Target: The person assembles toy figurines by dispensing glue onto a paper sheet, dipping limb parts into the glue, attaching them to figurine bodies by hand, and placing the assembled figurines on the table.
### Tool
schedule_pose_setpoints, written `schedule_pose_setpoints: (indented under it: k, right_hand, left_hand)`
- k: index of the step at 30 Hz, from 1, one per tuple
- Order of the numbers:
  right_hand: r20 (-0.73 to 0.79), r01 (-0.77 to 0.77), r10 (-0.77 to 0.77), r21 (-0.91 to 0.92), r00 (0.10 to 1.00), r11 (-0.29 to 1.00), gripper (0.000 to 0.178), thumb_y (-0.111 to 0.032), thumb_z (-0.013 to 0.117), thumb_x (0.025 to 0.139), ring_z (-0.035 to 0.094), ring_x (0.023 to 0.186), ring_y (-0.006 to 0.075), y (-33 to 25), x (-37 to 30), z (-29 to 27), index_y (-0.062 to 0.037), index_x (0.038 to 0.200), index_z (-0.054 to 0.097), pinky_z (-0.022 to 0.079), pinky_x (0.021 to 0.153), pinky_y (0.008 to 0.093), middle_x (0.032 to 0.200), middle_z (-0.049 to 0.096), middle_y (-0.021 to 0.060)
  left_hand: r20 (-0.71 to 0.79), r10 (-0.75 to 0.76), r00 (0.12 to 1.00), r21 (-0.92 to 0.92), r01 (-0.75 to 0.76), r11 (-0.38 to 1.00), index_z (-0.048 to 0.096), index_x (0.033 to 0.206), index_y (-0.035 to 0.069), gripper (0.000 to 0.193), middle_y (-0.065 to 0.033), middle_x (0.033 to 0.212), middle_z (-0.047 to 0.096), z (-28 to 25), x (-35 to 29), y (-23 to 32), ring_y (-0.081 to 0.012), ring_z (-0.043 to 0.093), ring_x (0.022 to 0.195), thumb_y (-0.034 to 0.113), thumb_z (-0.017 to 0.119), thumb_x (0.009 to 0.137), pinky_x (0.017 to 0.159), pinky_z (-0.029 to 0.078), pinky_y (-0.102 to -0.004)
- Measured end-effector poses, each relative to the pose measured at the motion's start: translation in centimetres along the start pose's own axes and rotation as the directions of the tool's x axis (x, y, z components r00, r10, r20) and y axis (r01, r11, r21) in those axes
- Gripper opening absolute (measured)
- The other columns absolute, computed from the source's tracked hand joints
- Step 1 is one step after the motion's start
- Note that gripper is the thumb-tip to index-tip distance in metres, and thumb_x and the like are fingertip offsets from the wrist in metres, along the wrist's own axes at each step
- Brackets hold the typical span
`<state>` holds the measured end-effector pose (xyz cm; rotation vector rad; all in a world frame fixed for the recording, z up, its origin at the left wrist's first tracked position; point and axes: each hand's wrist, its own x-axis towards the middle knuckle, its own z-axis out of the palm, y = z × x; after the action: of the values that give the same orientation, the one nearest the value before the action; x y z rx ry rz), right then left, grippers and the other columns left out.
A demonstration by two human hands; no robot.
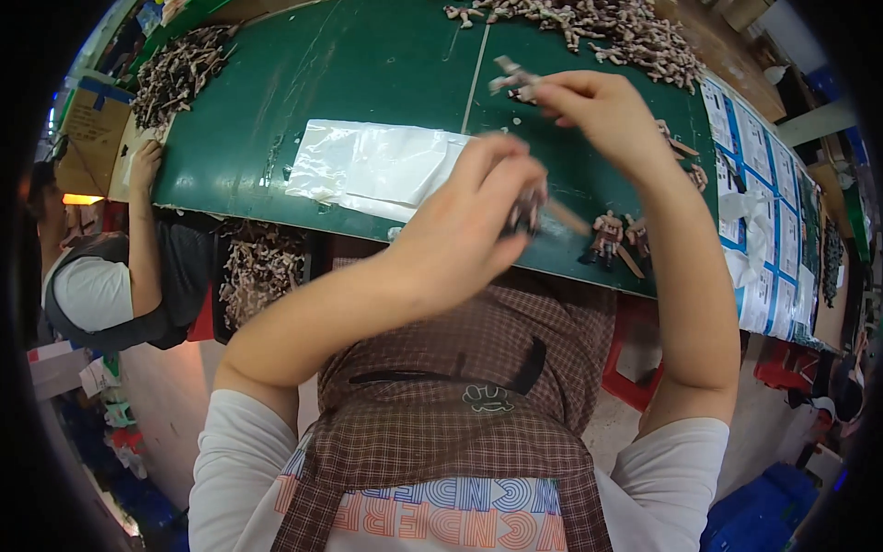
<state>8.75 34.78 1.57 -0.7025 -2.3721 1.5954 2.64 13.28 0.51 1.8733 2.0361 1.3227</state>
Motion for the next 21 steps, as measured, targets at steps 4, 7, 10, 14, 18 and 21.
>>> schedule_pose_setpoints:
  k: [4, 7, 10, 14, 18, 21]
  right_hand:
    - [0.105, 0.297, -0.278, -0.283, 0.955, 0.912, 0.017, -0.013, 0.068, 0.087, 0.058, 0.078, 0.0111, -2.9, -1.3, 5.6, -0.0012, 0.098, 0.073, 0.044, 0.069, 0.0235, 0.082, 0.062, 0.0036]
    - [0.156, 0.429, -0.4, -0.347, 0.903, 0.834, 0.017, -0.016, 0.068, 0.082, 0.064, 0.076, 0.0301, -3.7, -1.5, 8.8, -0.003, 0.092, 0.073, 0.05, 0.069, 0.0368, 0.083, 0.065, 0.0125]
    - [0.198, 0.468, -0.427, -0.449, 0.883, 0.761, 0.015, -0.014, 0.067, 0.082, 0.063, 0.076, 0.0315, -4.2, -1.3, 10.3, -0.0026, 0.088, 0.073, 0.05, 0.07, 0.0396, 0.081, 0.063, 0.012]
    - [0.222, 0.546, -0.514, -0.519, 0.829, 0.658, 0.015, -0.012, 0.067, 0.082, 0.06, 0.071, 0.0292, -4.3, -0.8, 11.3, -0.0009, 0.091, 0.071, 0.047, 0.063, 0.0367, 0.078, 0.06, 0.0112]
    - [0.293, 0.54, -0.459, -0.551, 0.839, 0.636, 0.013, -0.013, 0.065, 0.082, 0.063, 0.077, 0.0309, -5.4, -0.8, 11.6, -0.0017, 0.085, 0.071, 0.051, 0.071, 0.0406, 0.08, 0.061, 0.0105]
    - [0.257, 0.499, -0.435, -0.565, 0.863, 0.657, 0.014, -0.014, 0.065, 0.082, 0.063, 0.077, 0.0306, -5.5, -0.8, 11.6, -0.0019, 0.085, 0.071, 0.051, 0.07, 0.0404, 0.08, 0.061, 0.0104]
  left_hand:
    - [0.342, -0.234, 0.91, -0.471, 0.382, 0.795, 0.045, 0.127, 0.005, 0.062, -0.0148, 0.127, 0.04, -3.4, -5.3, 1.2, -0.0303, 0.053, 0.12, -0.01, 0.07, 0.072, 0.098, 0.05, -0.0372]
    - [0.51, -0.314, 0.801, -0.578, 0.59, 0.564, 0.042, 0.132, 0.006, 0.066, -0.0114, 0.132, 0.037, -4.5, -8.1, 0.7, -0.0256, 0.051, 0.123, -0.012, 0.07, 0.075, 0.101, 0.049, -0.0356]
    - [0.56, -0.331, 0.76, -0.59, 0.646, 0.485, 0.041, 0.135, 0.006, 0.067, -0.0095, 0.137, 0.035, -5.8, -9.6, 0.3, -0.0235, 0.051, 0.125, -0.012, 0.069, 0.077, 0.101, 0.049, -0.0345]
    - [0.501, -0.39, 0.773, -0.642, 0.634, 0.431, 0.041, 0.135, 0.004, 0.066, -0.0089, 0.14, 0.034, -7.0, -11.1, -0.4, -0.0231, 0.05, 0.127, -0.012, 0.069, 0.077, 0.102, 0.047, -0.0348]
    - [0.499, -0.382, 0.778, -0.724, 0.616, 0.31, 0.042, 0.136, 0.004, 0.068, -0.0095, 0.145, 0.032, -8.3, -11.5, -1.3, -0.0237, 0.05, 0.128, -0.013, 0.068, 0.076, 0.103, 0.045, -0.0357]
    - [0.477, -0.364, 0.8, -0.792, 0.571, 0.217, 0.043, 0.136, 0.004, 0.068, -0.0096, 0.144, 0.034, -8.6, -11.9, -1.7, -0.0237, 0.049, 0.128, -0.013, 0.069, 0.076, 0.104, 0.044, -0.0363]
